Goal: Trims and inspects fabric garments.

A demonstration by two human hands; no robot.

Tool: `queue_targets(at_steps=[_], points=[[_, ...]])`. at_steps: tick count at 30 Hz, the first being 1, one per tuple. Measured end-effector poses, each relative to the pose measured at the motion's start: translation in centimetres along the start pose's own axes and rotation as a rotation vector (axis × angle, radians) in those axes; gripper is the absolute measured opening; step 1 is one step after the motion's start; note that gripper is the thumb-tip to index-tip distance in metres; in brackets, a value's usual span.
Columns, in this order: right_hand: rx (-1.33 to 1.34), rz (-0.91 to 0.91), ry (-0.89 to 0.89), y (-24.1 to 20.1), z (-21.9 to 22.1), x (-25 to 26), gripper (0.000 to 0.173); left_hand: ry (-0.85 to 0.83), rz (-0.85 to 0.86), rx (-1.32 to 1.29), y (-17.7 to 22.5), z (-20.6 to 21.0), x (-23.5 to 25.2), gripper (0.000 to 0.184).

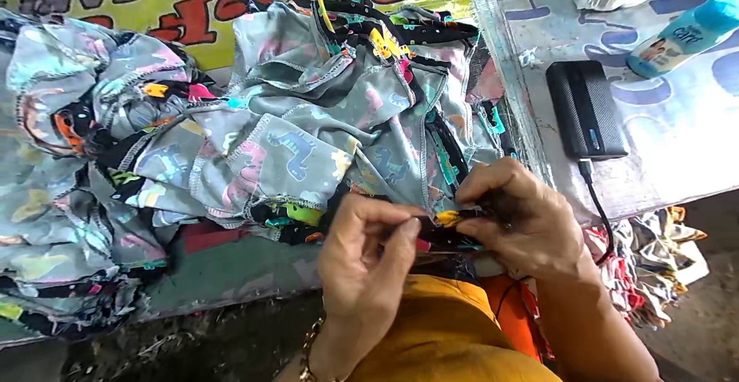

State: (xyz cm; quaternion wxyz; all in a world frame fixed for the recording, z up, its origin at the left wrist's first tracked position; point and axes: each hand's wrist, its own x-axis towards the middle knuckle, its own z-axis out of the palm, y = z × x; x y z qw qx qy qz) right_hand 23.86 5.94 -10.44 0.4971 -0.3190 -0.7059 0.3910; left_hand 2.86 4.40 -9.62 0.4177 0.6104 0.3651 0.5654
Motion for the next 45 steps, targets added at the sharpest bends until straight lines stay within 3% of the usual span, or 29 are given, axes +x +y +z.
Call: queue_targets(at_steps=[3,6,10,13,18,26,29,34,39,41,45], points=[[0.017,0.019,0.092,-0.3,-0.1,0.5,0.022,0.002,-0.147,-0.191,0.6,-0.6,0.9,0.018],[-0.170,-0.002,0.222,-0.5,0.4,0.8,0.016,-0.026,-0.207,-0.266,0.9,-0.7,1.0,0.022],[-0.452,-0.123,0.317,-1.5,1.1,0.4,0.011,-0.023,-0.164,-0.238,0.9,-0.1,0.8,0.024],[-0.522,-0.139,0.276,-2.3,2.3,0.0,0.024,-0.027,-0.109,-0.185,0.7,0.3,0.5,0.025],[-0.578,-0.173,0.265,-1.7,3.2,0.4,0.007,0.001,-0.054,-0.107,0.2,0.9,0.3,0.023],[-0.723,-0.210,0.291,-0.7,3.2,0.2,0.008,-0.039,0.018,0.070,0.2,1.4,0.4,0.027],[-0.661,-0.216,0.282,-0.3,3.0,-0.1,0.010,-0.037,0.037,0.128,-0.1,1.6,0.4,0.027],[-0.168,-0.076,0.245,-0.7,2.4,-1.0,0.005,-0.034,-0.002,0.105,0.1,1.3,0.9,0.024],[-0.338,-0.103,0.263,-0.5,3.0,-0.8,0.014,-0.039,0.005,0.094,0.1,1.4,0.9,0.023],[-0.431,-0.159,0.288,-0.2,3.3,-0.6,0.008,-0.037,0.017,0.107,0.0,1.6,0.8,0.021],[-0.316,-0.105,0.256,-0.2,3.0,-0.8,0.006,-0.030,-0.025,0.046,0.0,1.5,1.0,0.022]])
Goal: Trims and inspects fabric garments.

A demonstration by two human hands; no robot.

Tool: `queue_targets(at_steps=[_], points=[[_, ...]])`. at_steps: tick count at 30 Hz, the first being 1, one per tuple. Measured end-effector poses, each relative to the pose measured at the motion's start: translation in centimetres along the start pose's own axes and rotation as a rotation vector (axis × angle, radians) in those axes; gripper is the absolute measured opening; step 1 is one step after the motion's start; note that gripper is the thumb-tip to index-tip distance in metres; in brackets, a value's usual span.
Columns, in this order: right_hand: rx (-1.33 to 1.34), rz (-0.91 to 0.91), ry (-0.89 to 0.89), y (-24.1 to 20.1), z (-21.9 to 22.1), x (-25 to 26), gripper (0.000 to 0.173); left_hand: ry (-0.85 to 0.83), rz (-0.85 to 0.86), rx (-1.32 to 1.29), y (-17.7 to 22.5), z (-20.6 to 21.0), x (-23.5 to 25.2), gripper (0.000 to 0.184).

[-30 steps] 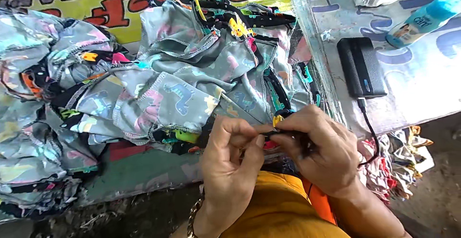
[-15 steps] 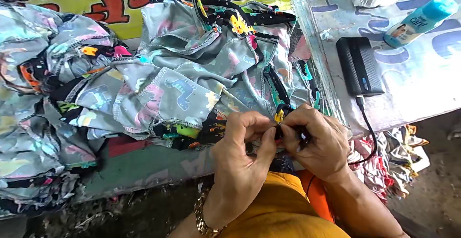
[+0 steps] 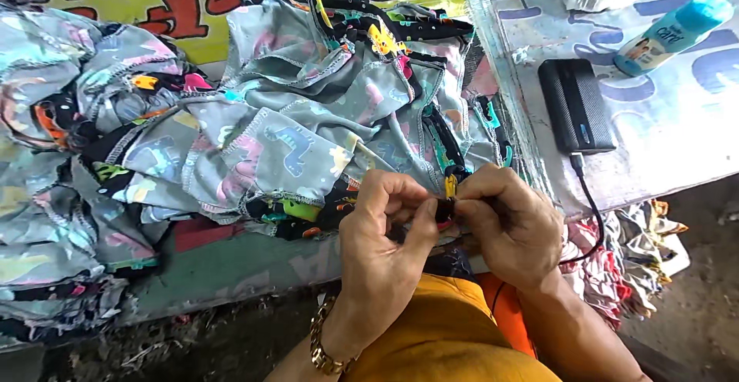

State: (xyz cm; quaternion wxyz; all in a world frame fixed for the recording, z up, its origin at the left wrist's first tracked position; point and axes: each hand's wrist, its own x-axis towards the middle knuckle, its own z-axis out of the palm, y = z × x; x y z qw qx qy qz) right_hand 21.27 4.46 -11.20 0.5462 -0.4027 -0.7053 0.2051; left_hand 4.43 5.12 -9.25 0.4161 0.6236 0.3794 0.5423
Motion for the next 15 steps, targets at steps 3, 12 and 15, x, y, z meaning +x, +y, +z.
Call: queue_targets(at_steps=[3,12,15], points=[[0.097,0.013,-0.132,-0.2,-0.6,-0.4,0.010,0.014,-0.064,-0.100,0.2,-0.2,0.2,0.025],[0.021,0.033,-0.106,-0.5,-1.0,-0.2,0.007,-0.186,0.136,0.136,-0.7,-0.8,0.0,0.016],[-0.073,-0.043,-0.087,-0.5,-0.8,0.5,0.005,-0.252,0.133,0.274,-0.4,-0.8,-0.1,0.012]])
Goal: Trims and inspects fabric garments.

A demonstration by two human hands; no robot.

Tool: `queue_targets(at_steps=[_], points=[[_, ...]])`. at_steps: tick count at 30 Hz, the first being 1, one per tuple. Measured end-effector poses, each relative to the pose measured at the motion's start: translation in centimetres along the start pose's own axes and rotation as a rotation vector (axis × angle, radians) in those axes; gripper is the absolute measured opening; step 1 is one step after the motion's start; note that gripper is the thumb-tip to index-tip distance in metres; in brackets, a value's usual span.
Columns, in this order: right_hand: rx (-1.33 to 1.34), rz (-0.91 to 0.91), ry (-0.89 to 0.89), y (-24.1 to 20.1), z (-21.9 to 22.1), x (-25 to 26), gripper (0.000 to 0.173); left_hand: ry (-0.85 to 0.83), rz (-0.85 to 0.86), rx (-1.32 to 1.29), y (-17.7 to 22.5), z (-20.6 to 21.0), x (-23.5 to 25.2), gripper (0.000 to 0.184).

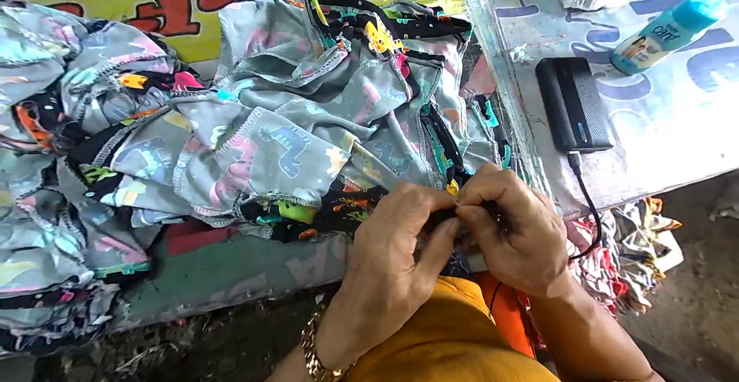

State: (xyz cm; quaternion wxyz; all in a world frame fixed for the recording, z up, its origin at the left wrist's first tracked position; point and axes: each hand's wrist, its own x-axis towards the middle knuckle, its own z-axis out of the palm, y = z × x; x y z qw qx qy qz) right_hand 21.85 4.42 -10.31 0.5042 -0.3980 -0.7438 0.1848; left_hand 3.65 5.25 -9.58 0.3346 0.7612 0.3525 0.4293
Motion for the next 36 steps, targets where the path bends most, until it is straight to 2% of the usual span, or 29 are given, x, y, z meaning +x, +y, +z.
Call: queue_targets(at_steps=[7,12,20,27,36], points=[[-0.014,0.043,-0.109,-0.4,-1.2,1.0,0.003,-0.014,0.000,0.028,0.0,-0.7,0.9,0.009],[-0.078,0.196,-0.203,-0.7,-3.5,1.1,0.029,-0.032,-0.036,-0.051,0.3,-1.7,1.9,0.007],[-0.083,0.103,-0.306,-0.2,-4.5,1.9,0.019,-0.069,0.011,-0.009,0.7,-2.3,2.8,0.006],[-0.045,0.083,-0.308,-0.2,-4.1,2.4,0.017,-0.097,0.062,0.061,1.0,-2.5,3.2,0.007],[0.116,0.109,-0.401,0.8,-4.0,2.9,0.017,-0.200,-0.012,-0.070,0.0,-3.2,4.1,0.004]])
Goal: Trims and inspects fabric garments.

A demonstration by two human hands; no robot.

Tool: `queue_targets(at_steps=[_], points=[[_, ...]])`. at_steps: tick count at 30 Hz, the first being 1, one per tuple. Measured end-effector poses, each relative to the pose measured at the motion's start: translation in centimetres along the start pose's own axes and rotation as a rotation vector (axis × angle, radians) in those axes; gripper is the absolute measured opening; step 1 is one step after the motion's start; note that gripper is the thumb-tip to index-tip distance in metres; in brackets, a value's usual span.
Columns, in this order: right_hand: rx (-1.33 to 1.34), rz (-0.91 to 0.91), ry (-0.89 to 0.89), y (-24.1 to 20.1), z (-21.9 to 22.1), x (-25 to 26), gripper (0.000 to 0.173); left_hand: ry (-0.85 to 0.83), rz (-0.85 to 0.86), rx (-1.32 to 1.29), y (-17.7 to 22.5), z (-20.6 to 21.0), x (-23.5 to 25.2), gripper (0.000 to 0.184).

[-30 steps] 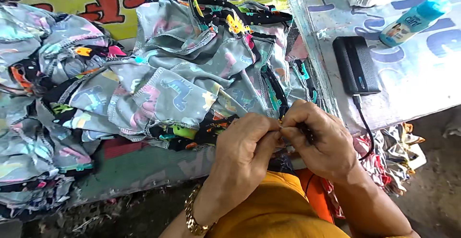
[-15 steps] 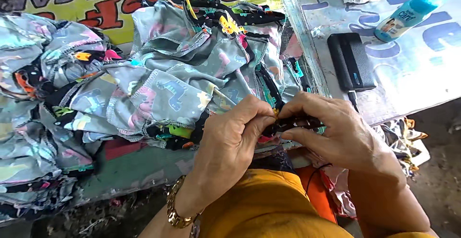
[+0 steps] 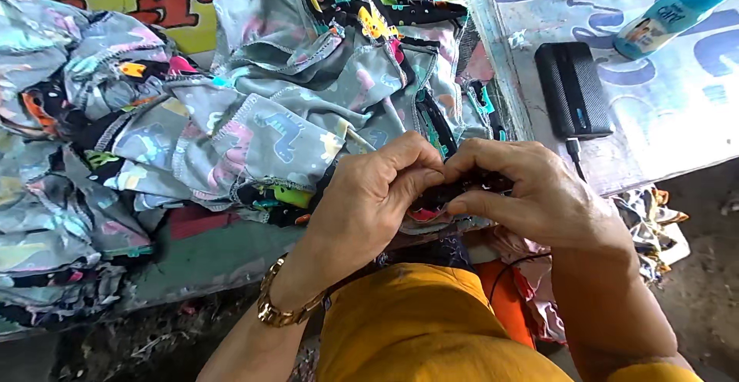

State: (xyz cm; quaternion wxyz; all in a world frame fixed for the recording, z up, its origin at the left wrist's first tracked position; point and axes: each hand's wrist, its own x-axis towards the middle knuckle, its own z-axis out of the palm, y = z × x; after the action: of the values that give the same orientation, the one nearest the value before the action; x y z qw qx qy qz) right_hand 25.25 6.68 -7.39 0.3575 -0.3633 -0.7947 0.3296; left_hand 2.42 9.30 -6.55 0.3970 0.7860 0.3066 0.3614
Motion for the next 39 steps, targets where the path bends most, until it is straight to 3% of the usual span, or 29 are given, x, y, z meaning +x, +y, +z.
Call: queue_targets(at_steps=[17,19,22,24,27,29,30,33,36,39], points=[[0.145,0.007,-0.007,0.5,0.3,0.3,0.006,0.012,0.056,0.076,0.0,0.3,-0.3,0.004],[0.208,-0.031,-0.100,0.8,-0.3,-0.2,0.014,0.099,0.117,0.112,0.3,-0.1,-0.8,0.009],[0.571,-0.202,-0.271,2.0,-1.0,-1.9,0.029,0.354,0.243,0.028,0.6,-1.3,-2.2,0.016],[0.651,-0.227,-0.206,2.1,-1.1,-2.2,0.036,0.416,0.223,0.048,0.7,-1.0,-3.0,0.024],[0.267,-0.133,0.073,1.3,-0.5,-1.1,0.045,0.280,0.052,0.280,0.2,1.1,-3.7,0.043],[-0.062,-0.022,0.128,1.1,0.5,-0.5,0.044,0.269,-0.034,0.379,-0.3,2.6,-4.0,0.032],[-0.146,-0.001,0.132,1.2,0.9,-0.4,0.036,0.290,-0.050,0.400,-0.4,3.1,-4.1,0.021],[-0.184,-0.085,0.135,1.6,1.6,-0.9,0.009,0.395,-0.010,0.492,-0.4,4.2,-4.7,0.009],[-0.210,-0.230,0.198,2.1,2.4,-2.0,0.006,0.484,0.102,0.715,-0.7,5.0,-5.5,0.008],[-0.299,-0.308,0.253,2.4,3.1,-3.3,0.005,0.569,0.075,0.763,-0.6,6.2,-6.0,0.008]])
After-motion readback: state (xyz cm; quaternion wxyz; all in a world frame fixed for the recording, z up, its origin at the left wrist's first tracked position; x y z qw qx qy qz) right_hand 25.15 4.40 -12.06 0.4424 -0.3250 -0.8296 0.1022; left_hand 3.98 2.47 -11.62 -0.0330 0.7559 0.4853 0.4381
